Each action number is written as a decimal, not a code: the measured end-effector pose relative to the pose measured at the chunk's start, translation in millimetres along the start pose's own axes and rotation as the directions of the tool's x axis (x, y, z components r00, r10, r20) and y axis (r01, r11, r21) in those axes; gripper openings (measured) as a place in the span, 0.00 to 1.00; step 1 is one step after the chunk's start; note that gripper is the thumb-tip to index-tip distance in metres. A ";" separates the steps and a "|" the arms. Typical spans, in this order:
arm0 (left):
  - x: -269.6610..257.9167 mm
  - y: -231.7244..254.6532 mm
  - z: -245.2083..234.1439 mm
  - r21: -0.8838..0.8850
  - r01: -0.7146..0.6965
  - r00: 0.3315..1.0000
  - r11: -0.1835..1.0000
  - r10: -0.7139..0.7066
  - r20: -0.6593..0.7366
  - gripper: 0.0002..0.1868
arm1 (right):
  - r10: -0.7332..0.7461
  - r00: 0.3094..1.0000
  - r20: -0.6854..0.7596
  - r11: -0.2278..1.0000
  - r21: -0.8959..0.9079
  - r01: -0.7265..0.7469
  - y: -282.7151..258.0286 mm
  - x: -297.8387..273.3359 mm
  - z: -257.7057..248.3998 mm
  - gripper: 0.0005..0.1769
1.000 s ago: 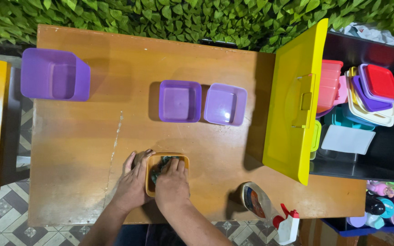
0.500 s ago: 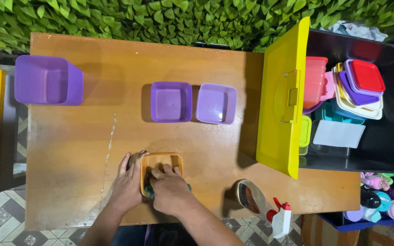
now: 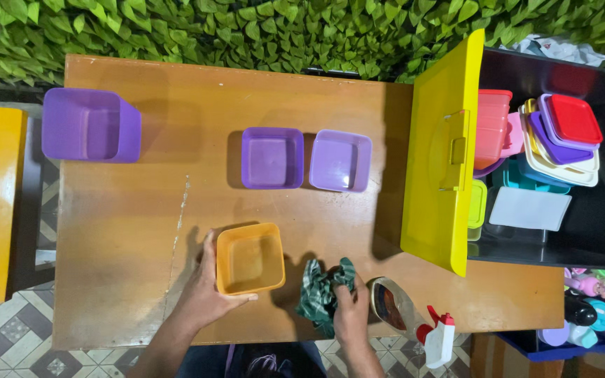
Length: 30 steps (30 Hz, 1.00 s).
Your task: The person wipes the interior and exterior of a yellow plastic container with a green cloth, then repeats the process on a purple container. The containers are handled one at a time and placed back on the table after wiping.
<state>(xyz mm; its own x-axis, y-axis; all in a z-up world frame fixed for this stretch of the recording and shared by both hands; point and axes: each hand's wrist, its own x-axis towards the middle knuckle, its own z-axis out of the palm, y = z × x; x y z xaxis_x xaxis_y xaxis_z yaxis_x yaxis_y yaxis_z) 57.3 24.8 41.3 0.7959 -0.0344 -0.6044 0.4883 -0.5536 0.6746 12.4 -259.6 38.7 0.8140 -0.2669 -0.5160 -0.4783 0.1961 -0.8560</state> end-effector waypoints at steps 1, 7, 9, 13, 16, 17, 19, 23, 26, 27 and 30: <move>-1.5 -5.7 1.1 -0.123 -0.038 0.999 0.992 0.042 0.023 0.77 | 0.016 0.996 -0.090 1.000 0.011 -0.015 8.4 2.4 0.1 0.17; -0.8 -37.6 3.0 -0.724 0.166 0.969 0.670 0.024 0.244 0.41 | 0.009 0.971 -0.240 0.913 -0.393 -0.106 -0.4 -0.6 21.0 0.23; -3.5 -38.6 0.9 -0.820 0.405 0.896 0.404 0.005 0.445 0.45 | 0.066 0.966 -0.251 0.739 -0.638 -0.217 -18.6 -3.1 28.5 0.31; -2.3 -28.6 1.6 -0.819 0.429 0.892 0.382 -0.040 0.449 0.47 | -0.335 0.942 -0.006 0.486 -0.858 0.167 -44.3 -8.1 47.7 0.44; -0.6 -21.8 2.0 -0.833 0.448 0.880 0.324 0.008 0.476 0.49 | -0.396 0.886 0.242 0.297 -0.879 0.373 -57.0 -21.0 58.5 0.51; -0.9 -20.5 2.5 -0.834 0.449 0.877 0.320 0.022 0.480 0.50 | -0.338 0.864 0.372 0.287 -0.834 0.472 -60.0 -23.8 61.7 0.53; -0.9 -18.6 5.2 -0.836 0.445 0.883 0.320 0.000 0.470 0.50 | -0.276 0.801 0.531 0.310 -0.740 0.597 -63.6 -23.8 71.8 0.58; -0.6 -17.8 13.3 -0.827 0.468 0.881 0.311 -0.099 0.462 0.50 | -0.264 0.759 0.595 0.364 -0.667 0.650 -61.5 -17.3 100.7 0.63; 0.4 -25.7 17.0 -0.796 0.495 0.868 0.348 -0.148 0.475 0.52 | -0.308 0.746 0.590 0.347 -0.661 0.666 -61.4 -13.3 107.1 0.58; 0.8 -30.8 17.5 -0.783 0.500 0.865 0.369 -0.167 0.474 0.52 | -0.333 0.737 0.588 0.338 -0.656 0.675 -61.7 -12.4 107.8 0.55; 3.0 -46.7 26.7 -0.734 0.513 0.858 0.445 -0.292 0.423 0.58 | -0.309 0.733 0.606 0.341 -0.649 0.680 -64.5 -10.2 103.9 0.57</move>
<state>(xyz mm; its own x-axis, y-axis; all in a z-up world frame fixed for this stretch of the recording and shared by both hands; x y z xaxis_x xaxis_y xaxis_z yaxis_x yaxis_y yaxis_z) 27.3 28.4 -3.3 0.3890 -0.2195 -0.8947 0.8882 0.3469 0.3011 69.1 -171.4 102.5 0.9442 0.3156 -0.0946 0.1764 -0.7267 -0.6639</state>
